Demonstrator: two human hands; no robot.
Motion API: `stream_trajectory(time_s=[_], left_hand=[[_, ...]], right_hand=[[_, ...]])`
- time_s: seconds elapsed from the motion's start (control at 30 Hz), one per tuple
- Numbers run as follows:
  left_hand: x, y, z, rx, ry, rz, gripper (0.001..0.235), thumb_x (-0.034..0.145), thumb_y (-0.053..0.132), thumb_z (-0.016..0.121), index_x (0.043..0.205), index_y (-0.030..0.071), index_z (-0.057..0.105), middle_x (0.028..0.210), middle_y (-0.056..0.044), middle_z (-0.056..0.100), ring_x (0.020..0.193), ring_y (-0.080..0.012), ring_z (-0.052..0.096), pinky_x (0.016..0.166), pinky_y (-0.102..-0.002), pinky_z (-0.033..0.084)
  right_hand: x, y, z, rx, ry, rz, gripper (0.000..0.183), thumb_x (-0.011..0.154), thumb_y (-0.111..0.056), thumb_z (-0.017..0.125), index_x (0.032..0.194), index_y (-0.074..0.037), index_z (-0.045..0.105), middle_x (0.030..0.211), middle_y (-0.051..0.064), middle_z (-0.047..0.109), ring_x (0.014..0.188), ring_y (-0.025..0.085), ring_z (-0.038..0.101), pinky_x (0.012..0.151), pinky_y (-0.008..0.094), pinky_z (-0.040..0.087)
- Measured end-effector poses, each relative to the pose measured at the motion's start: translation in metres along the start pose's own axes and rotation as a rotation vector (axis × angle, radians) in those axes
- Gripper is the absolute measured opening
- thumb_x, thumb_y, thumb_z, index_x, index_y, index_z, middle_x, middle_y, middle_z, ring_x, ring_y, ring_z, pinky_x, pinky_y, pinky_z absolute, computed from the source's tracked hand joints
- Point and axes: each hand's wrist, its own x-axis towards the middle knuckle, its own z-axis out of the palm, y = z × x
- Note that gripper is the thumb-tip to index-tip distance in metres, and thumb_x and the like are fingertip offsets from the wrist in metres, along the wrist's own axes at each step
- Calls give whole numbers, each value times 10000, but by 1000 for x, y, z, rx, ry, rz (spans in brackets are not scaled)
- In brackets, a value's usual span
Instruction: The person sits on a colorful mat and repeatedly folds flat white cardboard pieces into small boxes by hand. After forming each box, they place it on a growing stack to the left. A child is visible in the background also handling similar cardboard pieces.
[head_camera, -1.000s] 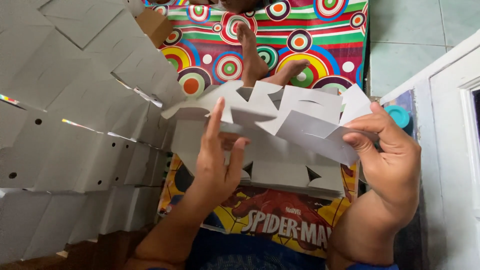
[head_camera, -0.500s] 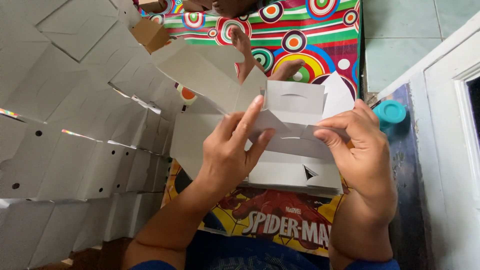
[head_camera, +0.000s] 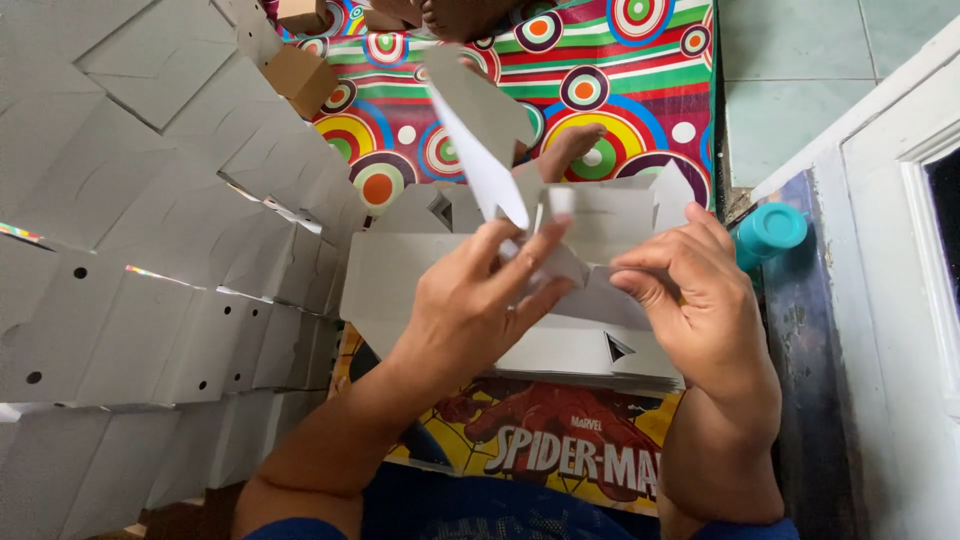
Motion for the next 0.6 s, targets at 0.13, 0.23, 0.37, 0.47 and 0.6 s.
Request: stream_trajectory(time_s=[0.13,0.23,0.37,0.47,0.6], left_hand=[[1,3,0,-51,-72,41,454,1048,306,773,1427,158,573,1087,-77,596,828,-222,665,612,-383,534],[-1,3,1,-28,-78,94,484,1060,320,765,1459,151,551,1047,-52,568,768,-151,612,611,-322,533],[-6,7,5,-51,-123,79,489,1072,364,712,1479,161,532,1115,-107,583,734,-246,564,617,-394,490],[-11,9,9,-108,-110,65,469,1039,306,757,1418,146,532,1093,-125,579,695,-266,546,581,-409,487],[-15,9,13,-185,-63,-70,356,1003,365,732,1236,139,585,1023,-94,564,740,-254,568,537,-375,468]], right_hand=[[0,-1,3,-8,-14,-25,124,980,-185,691,951,-66,670,903,27,662,868,197,622,1236,580,340],[0,-3,4,-11,-34,-27,112,978,-187,691,951,-79,677,906,1,675,886,193,629,1226,564,339],[-5,-1,9,-23,-43,10,85,970,-161,710,1007,-86,699,921,14,679,876,181,629,1244,581,326],[-9,2,13,-57,-3,-12,169,978,-153,714,1113,-69,657,1047,39,705,978,213,649,1262,587,336],[-6,-5,20,-67,28,-69,270,952,-209,741,1162,-70,645,1113,48,698,1055,226,652,1255,574,331]])
